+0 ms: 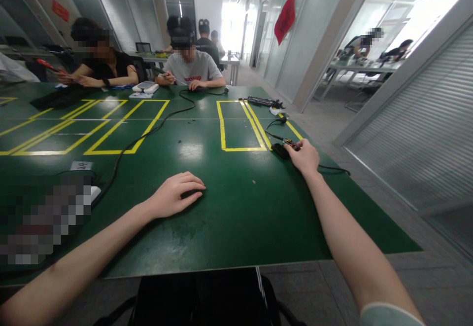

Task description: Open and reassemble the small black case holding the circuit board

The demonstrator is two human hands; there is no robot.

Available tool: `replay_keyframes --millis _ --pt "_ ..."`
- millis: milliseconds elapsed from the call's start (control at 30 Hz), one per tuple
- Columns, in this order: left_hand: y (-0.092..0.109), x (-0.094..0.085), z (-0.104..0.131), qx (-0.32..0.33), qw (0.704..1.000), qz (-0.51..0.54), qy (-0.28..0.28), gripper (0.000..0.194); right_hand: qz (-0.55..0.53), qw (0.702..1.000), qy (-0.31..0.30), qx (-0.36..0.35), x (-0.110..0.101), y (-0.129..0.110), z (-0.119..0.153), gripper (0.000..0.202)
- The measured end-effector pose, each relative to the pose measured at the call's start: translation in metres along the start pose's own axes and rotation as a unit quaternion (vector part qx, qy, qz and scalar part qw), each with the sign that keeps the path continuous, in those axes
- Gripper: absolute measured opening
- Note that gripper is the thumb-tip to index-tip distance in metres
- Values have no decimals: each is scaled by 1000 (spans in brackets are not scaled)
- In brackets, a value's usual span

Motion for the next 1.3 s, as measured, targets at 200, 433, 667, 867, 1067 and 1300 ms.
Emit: replay_keyframes --millis 200,433,667,867,1067,1300 --pt "-2 2 0 -6 1000 -4 -6 21 4 999 -39 20 7 1 1 52" --pt "-2 3 0 -12 1000 0 -14 22 2 989 -128 -69 17 -34 13 49" --pt "2 -4 -2 -14 1000 6 8 27 -154 927 -160 -301 26 -141 75 35" --pt "10 -7 0 12 1000 4 13 32 -252 799 -245 -489 23 -232 154 33" --pt "1 -4 1 -19 1000 1 4 29 -238 806 -241 -486 24 -248 161 34" --pt "-8 -7 1 -41 998 39 13 29 -270 797 -239 -484 18 -244 153 39"
Point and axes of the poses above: each hand's wrist, its own z-axis away from the middle knuckle, its own x-axis out of the palm, y = z × x, the point moved 6 cm from there along -z, towards the middle knuckle, and after that the axes turned 12 degrees about -x, right-handed, at the moved point
